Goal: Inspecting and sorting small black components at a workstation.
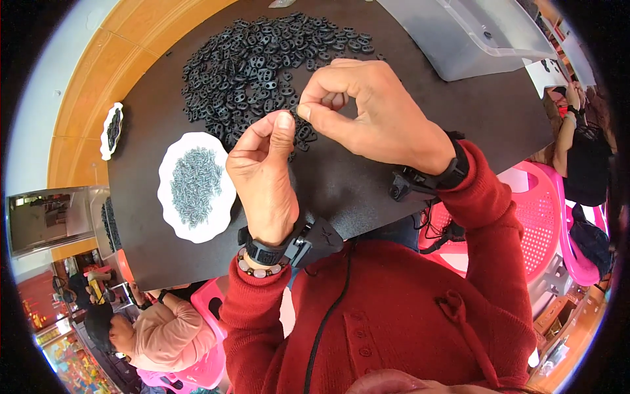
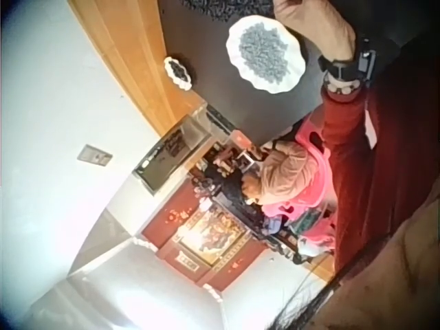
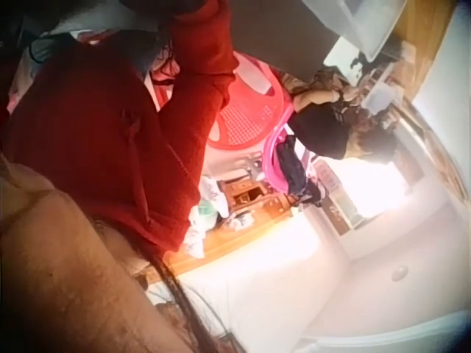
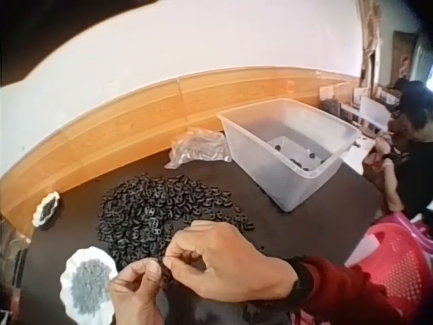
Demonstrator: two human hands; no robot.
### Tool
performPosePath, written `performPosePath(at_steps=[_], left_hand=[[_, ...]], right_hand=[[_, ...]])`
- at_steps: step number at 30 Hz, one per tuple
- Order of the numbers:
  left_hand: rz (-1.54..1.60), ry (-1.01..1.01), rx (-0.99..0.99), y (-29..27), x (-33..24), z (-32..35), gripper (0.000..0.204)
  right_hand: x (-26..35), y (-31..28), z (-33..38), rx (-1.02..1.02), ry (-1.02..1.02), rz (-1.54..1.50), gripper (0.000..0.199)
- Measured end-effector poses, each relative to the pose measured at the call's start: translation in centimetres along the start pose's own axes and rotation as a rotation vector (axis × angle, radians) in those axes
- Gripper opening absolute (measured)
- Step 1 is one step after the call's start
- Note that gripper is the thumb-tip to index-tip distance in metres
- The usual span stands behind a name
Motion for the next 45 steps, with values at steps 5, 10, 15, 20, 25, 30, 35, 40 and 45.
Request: performPosePath(at_steps=[5,10,15,20,25,30,35,40,45], left_hand=[[-0.021,-0.026,-0.036,-0.8,0.4,0.2,0.016],[0.025,-0.028,-0.007,-0.7,-0.8,0.3,0.029],[0.067,-0.078,-0.004,-1.4,-1.6,-0.2,0.03],[0.097,-0.08,0.01,-1.5,-2.4,-2.0,0.031],[0.004,-0.148,0.083,0.0,-2.2,-2.0,0.026],[-0.018,-0.078,0.11,0.8,-2.0,-1.8,0.02],[0.018,-0.088,0.087,1.1,-1.6,-1.3,0.018],[0.027,-0.108,0.072,0.9,-0.9,-1.0,0.019],[0.059,-0.144,0.073,0.4,-1.0,-0.8,0.018]], right_hand=[[-0.4,0.6,0.0,-0.002,0.019,-0.022,0.01],[-0.6,0.5,-0.1,0.019,0.07,-0.086,0.012],[-0.5,0.1,-0.3,0.037,0.118,-0.137,0.014],[-0.6,-0.5,-0.5,0.041,0.119,-0.119,0.015],[-0.6,-0.7,-0.4,0.037,0.116,-0.138,0.015],[-0.5,-1.0,-0.5,0.029,0.098,-0.126,0.014],[-1.1,-0.9,-0.4,0.032,0.117,-0.122,0.014],[-1.4,-0.5,-0.4,0.038,0.118,-0.136,0.015],[-1.5,-0.3,-0.5,0.055,0.132,-0.118,0.015]])
Point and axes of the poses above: each hand's wrist, its own z-axis away from the middle knuckle, its own y-axis out of the palm, x = y × z, the point moved 10 cm from there along -z, towards the middle knuckle, and after that the axes turned 14 degrees about y, right-handed, at the moved point
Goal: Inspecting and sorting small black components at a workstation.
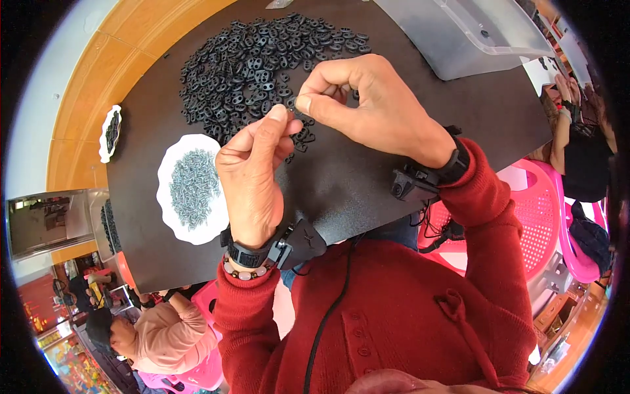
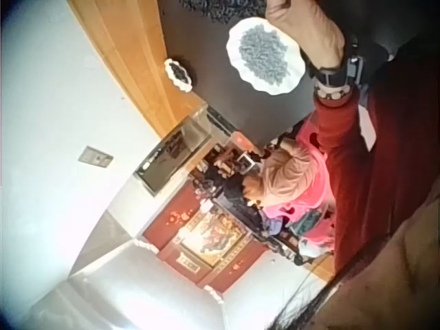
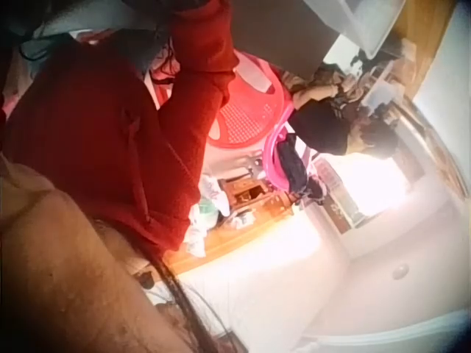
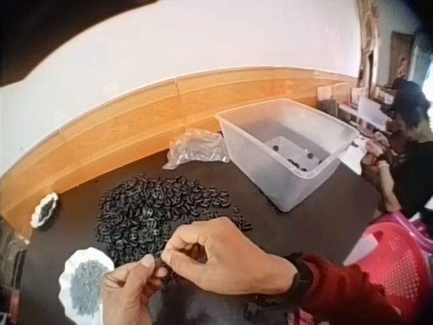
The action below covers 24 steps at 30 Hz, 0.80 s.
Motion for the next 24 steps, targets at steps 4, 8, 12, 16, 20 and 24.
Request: performPosePath(at_steps=[4,8,12,16,20,24], left_hand=[[0.003,-0.055,0.007,0.0,-0.3,-0.2,0.024],[-0.007,-0.042,0.042,-0.8,-0.6,-0.9,0.027],[-0.029,-0.031,0.077,-0.3,-1.5,-1.5,0.026],[-0.102,-0.041,0.124,1.0,-1.6,-1.7,0.026],[-0.2,-0.002,0.19,2.2,-1.8,-2.9,0.027],[-0.609,0.138,0.381,5.2,-1.0,-4.2,0.026]], right_hand=[[0.3,-0.6,0.0,0.002,0.012,0.001,0.016],[0.4,-1.0,-0.2,0.021,0.032,0.008,0.019],[-0.2,-1.3,-0.3,0.054,0.069,-0.011,0.019],[-0.3,-2.0,-0.2,0.066,0.067,-0.011,0.017],[0.5,-5.8,-0.4,-0.04,0.088,-0.07,0.017],[1.8,-7.8,-3.2,-0.003,0.035,-0.326,0.017]])
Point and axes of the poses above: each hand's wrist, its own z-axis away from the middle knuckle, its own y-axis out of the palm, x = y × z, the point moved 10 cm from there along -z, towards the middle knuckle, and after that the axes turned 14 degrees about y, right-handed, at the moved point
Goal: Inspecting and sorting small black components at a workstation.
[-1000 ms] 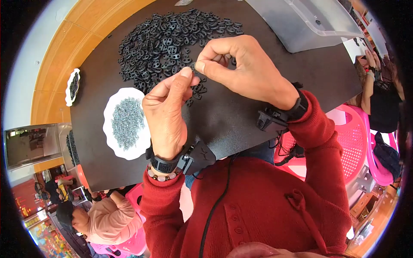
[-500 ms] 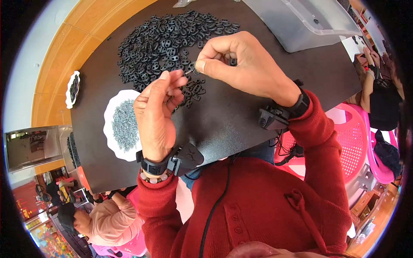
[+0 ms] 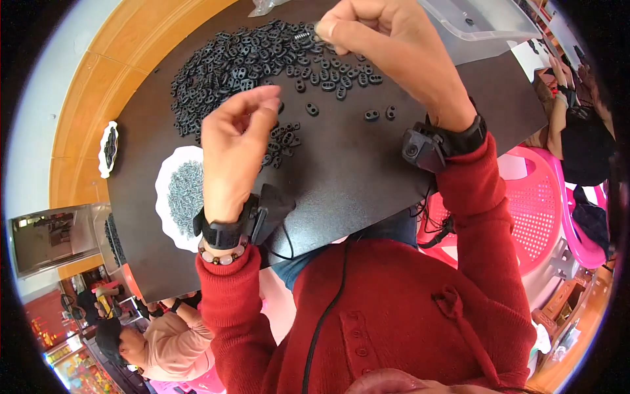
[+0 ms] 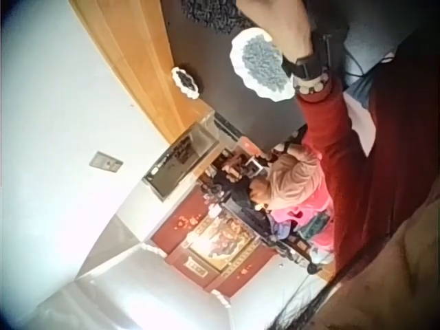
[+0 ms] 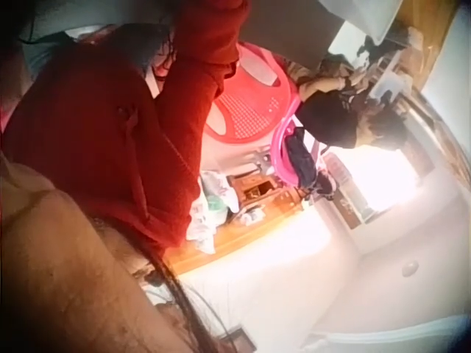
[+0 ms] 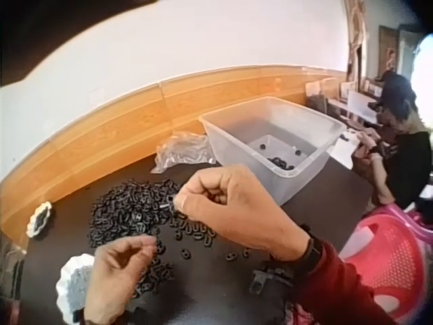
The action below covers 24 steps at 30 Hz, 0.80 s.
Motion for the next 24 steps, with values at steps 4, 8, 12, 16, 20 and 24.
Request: performPosePath(at_steps=[4,8,12,16,20,24], left_hand=[[-0.333,0.044,0.213,3.7,0.8,-0.8,0.032],[-0.704,0.265,0.268,6.9,-0.6,-2.0,0.036],[-0.849,0.362,0.266,8.9,-0.1,-2.4,0.035],[-0.936,0.34,0.284,9.6,0.9,-2.7,0.031],[-0.732,0.226,0.274,8.6,1.9,-2.9,0.031],[-0.132,-0.015,0.187,5.5,2.9,-1.7,0.039]], right_hand=[[0.8,-0.7,0.5,-0.047,-0.059,0.078,0.021],[0.9,-1.5,0.8,-0.066,-0.089,0.077,0.021],[0.6,-1.6,0.7,-0.015,-0.145,0.006,0.021],[0.9,-1.6,1.0,0.035,-0.158,-0.021,0.02],[0.8,-1.9,1.1,0.024,-0.15,-0.012,0.02],[1.1,-1.4,1.0,0.053,-0.138,-0.022,0.02]])
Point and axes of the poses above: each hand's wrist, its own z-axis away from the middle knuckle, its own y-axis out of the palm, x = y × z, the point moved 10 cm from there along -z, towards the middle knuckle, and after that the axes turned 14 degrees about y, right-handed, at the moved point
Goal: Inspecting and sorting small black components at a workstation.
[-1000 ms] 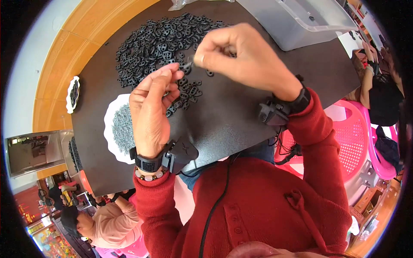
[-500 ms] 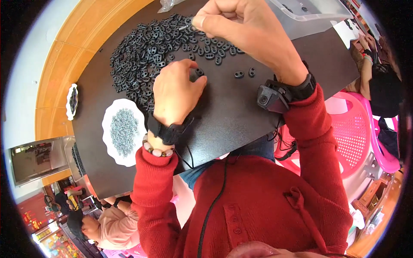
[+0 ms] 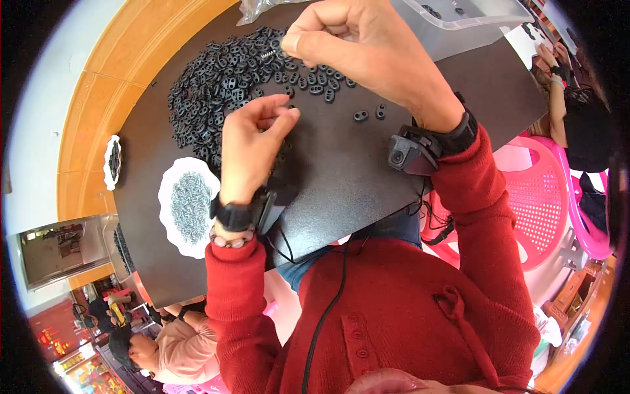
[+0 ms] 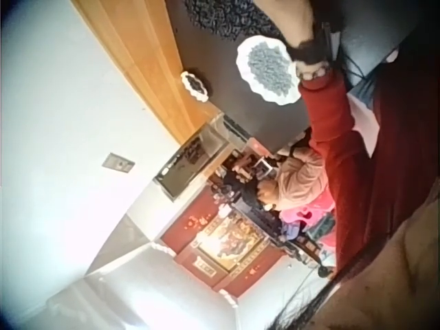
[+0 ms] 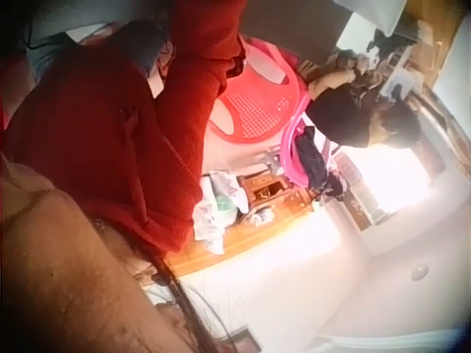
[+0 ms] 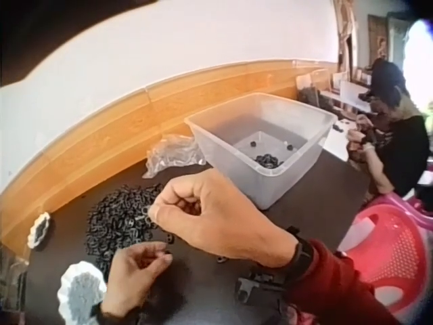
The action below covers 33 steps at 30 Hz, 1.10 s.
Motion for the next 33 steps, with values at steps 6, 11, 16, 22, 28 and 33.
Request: performPosePath(at_steps=[6,11,16,22,28,33], left_hand=[[0.8,-0.085,-0.009,-1.9,-0.3,3.2,0.041],[1.086,-0.071,0.022,-2.4,0.2,3.5,0.05],[1.175,-0.07,-0.042,-3.2,1.6,2.8,0.051],[1.21,-0.044,-0.174,-5.0,4.6,2.2,0.042],[1.227,-0.092,-0.182,-4.9,5.8,2.3,0.04],[1.111,-0.004,-0.152,-4.9,5.3,2.4,0.043]], right_hand=[[-0.7,0.1,1.5,-0.016,0.087,0.142,0.015],[-3.2,2.0,1.3,-0.023,0.172,0.106,0.019],[-4.7,3.8,0.5,0.024,0.204,0.165,0.02],[-6.7,4.8,-0.8,0.012,0.299,0.206,0.019],[-7.9,6.2,-1.4,-0.001,0.352,0.183,0.018],[-8.4,7.2,-1.5,-0.006,0.316,0.279,0.018]])
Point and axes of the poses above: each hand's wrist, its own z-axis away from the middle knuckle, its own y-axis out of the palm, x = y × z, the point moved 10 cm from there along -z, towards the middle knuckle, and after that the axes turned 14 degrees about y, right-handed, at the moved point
